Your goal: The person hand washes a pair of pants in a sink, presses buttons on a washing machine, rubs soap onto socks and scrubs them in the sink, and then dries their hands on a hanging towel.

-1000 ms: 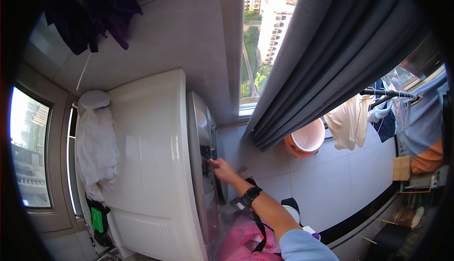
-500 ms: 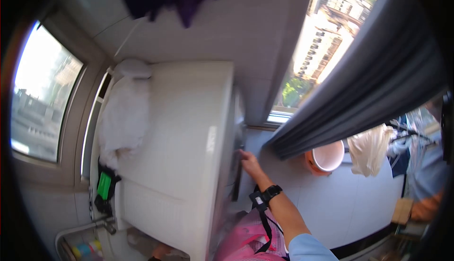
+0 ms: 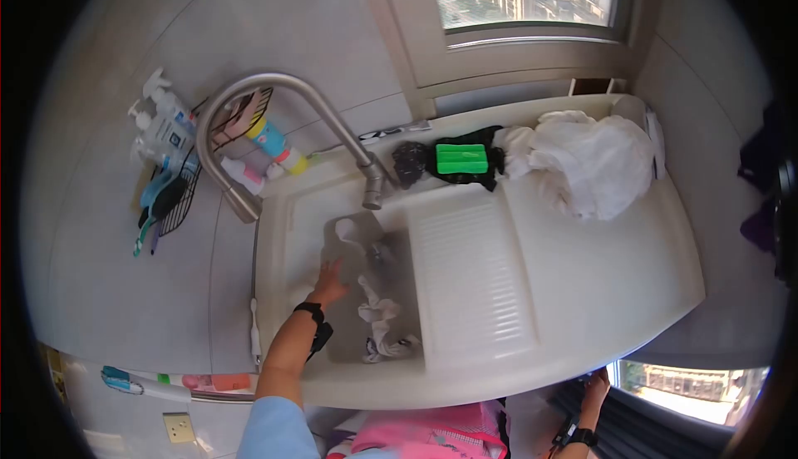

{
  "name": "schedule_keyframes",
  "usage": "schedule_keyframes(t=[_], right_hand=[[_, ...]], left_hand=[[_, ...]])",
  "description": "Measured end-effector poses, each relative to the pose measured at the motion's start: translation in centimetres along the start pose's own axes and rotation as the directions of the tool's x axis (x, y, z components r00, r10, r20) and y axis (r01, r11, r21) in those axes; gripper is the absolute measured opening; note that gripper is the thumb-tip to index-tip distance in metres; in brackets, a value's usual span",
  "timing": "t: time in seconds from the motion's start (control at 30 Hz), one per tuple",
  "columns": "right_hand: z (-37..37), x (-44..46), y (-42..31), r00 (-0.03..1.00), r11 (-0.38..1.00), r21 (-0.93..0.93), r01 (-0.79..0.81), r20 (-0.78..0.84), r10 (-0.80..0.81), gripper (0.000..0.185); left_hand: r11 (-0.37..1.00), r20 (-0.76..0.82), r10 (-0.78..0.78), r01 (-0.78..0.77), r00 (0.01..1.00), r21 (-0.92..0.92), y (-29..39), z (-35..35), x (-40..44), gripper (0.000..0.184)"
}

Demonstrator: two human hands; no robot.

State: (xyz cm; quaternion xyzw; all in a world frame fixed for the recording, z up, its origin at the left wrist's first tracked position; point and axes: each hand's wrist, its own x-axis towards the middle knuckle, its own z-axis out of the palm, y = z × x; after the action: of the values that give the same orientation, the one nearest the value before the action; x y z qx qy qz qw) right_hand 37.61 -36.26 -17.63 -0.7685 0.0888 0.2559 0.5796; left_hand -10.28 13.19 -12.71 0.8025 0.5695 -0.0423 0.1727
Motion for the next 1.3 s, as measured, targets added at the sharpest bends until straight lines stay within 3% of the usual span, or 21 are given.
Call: schedule_keyframes(t=[0.07, 0.1, 0.17, 0.27, 0.3, 0.4, 0.5, 0.6, 0.63, 0.7, 0.73, 0.8, 0.9, 1.0, 1.03, 1.07, 1.1, 1.13, 1.2, 1.3], right_hand=[[-2.3, 1.6, 0.1, 0.997, 0.994, -0.108, 0.022, -0.069, -0.03, 0.057], [-3.6, 3.0, 0.5, 0.982, 0.972, -0.199, 0.122, -0.119, -0.148, 0.051], [-3.5, 1.7, -4.3, 0.951, 0.954, -0.178, 0.243, -0.15, -0.27, 0.042], [2.2, -3.8, -13.5, 0.878, 0.832, -0.309, 0.462, 0.028, -0.477, 0.033], [4.6, -4.7, -15.3, 0.854, 0.819, -0.242, 0.519, 0.143, -0.499, 0.029], [15.7, -10.9, -19.9, 0.754, 0.753, -0.195, 0.628, 0.391, -0.527, 0.023], [25.5, -16.8, -21.1, 0.595, 0.727, -0.136, 0.674, 0.683, -0.423, 0.021], [33.0, -19.6, -18.7, 0.484, 0.827, -0.121, 0.55, 0.853, -0.197, 0.017], [35.2, -19.9, -17.4, 0.435, 0.81, -0.142, 0.57, 0.888, -0.15, 0.019], [38.8, -19.7, -14.3, 0.416, 0.854, -0.264, 0.448, 0.907, 0.062, 0.02], [40.3, -19.9, -13.2, 0.413, 0.887, -0.314, 0.338, 0.897, 0.16, 0.027], [42.5, -20.0, -11.3, 0.399, 0.908, -0.32, 0.271, 0.896, 0.197, 0.036], [44.6, -21.8, -10.9, 0.425, 0.862, -0.506, -0.038, 0.772, 0.472, 0.042], [44.5, -22.3, -11.2, -0.019, 0.808, -0.469, -0.356, 0.869, 0.495, 0.044], [44.8, -22.5, -10.7, 0.072, 0.924, -0.377, -0.069, 0.922, 0.381, 0.043], [45.1, -22.8, -9.6, 0.121, 0.939, -0.261, 0.225, 0.964, 0.239, 0.042], [45.0, -23.4, -8.8, 0.123, 0.858, -0.13, 0.497, 0.989, 0.078, 0.042], [43.6, -25.5, -10.0, 0.11, 0.583, 0.066, 0.81, 0.959, -0.261, 0.037], [42.5, -27.8, -11.0, 0.169, 0.559, 0.045, 0.828, 0.93, -0.326, 0.031], [41.6, -27.7, -11.4, 0.22, 0.569, -0.006, 0.822, 0.925, -0.309, 0.026]], left_hand=[[0.998, -0.05, 0.066, -0.065, 0.997, 0.014, 1.2, 2.4, 1.6, 0.084], [0.993, -0.043, 0.117, -0.115, 0.992, 0.036, 1.7, 3.3, 2.5, 0.086], [0.966, 0.001, 0.247, -0.247, 0.969, 0.071, 5.6, 3.2, 1.4, 0.082], [0.905, -0.073, 0.41, -0.396, 0.909, 0.155, 6.8, 5.6, 2.9, 0.072], [0.883, -0.124, 0.454, -0.427, 0.882, 0.192, 6.6, 6.3, 3.9, 0.069], [0.917, -0.151, 0.391, -0.37, 0.908, 0.148, 6.3, 6.0, 6.3, 0.056], [0.975, 0.309, 0.22, -0.217, 0.925, -0.043, 4.4, 6.0, 8.0, 0.069], [0.89, 0.053, 0.308, -0.268, 0.95, -0.37, 1.7, 8.7, 5.7, 0.062], [0.909, 0.253, 0.248, -0.135, 0.935, -0.394, 1.7, 7.7, 5.4, 0.057], [0.925, 0.62, 0.125, 0.136, 0.775, -0.356, 2.6, 4.3, 3.9, 0.049], [0.809, 0.595, 0.187, 0.22, 0.782, -0.544, 2.6, 3.4, 2.9, 0.051], [0.448, 0.507, 0.289, 0.353, 0.812, -0.821, 3.1, 2.2, 0.7, 0.055], [0.09, 0.568, 0.345, 0.576, 0.748, -0.813, 3.3, -0.2, -1.6, 0.055], [-0.119, 0.52, 0.278, 0.566, 0.807, -0.816, 5.8, -4.5, -4.5, 0.05], [-0.211, 0.529, 0.23, 0.572, 0.817, -0.792, 6.0, -4.5, -4.8, 0.046], [-0.301, 0.545, 0.181, 0.573, 0.819, -0.762, 6.0, -3.8, -5.4, 0.043], [-0.385, 0.565, 0.134, 0.568, 0.814, -0.727, 6.0, -2.9, -5.9, 0.039], [-0.452, 0.522, 0.127, 0.518, 0.843, -0.726, 5.7, -1.3, -5.8, 0.035], [-0.577, 0.432, 0.117, 0.415, 0.894, -0.703, 6.4, 1.0, -5.3, 0.028], [-0.54, 0.402, 0.023, 0.35, 0.915, -0.766, 8.7, 0.7, -6.6, 0.022]])
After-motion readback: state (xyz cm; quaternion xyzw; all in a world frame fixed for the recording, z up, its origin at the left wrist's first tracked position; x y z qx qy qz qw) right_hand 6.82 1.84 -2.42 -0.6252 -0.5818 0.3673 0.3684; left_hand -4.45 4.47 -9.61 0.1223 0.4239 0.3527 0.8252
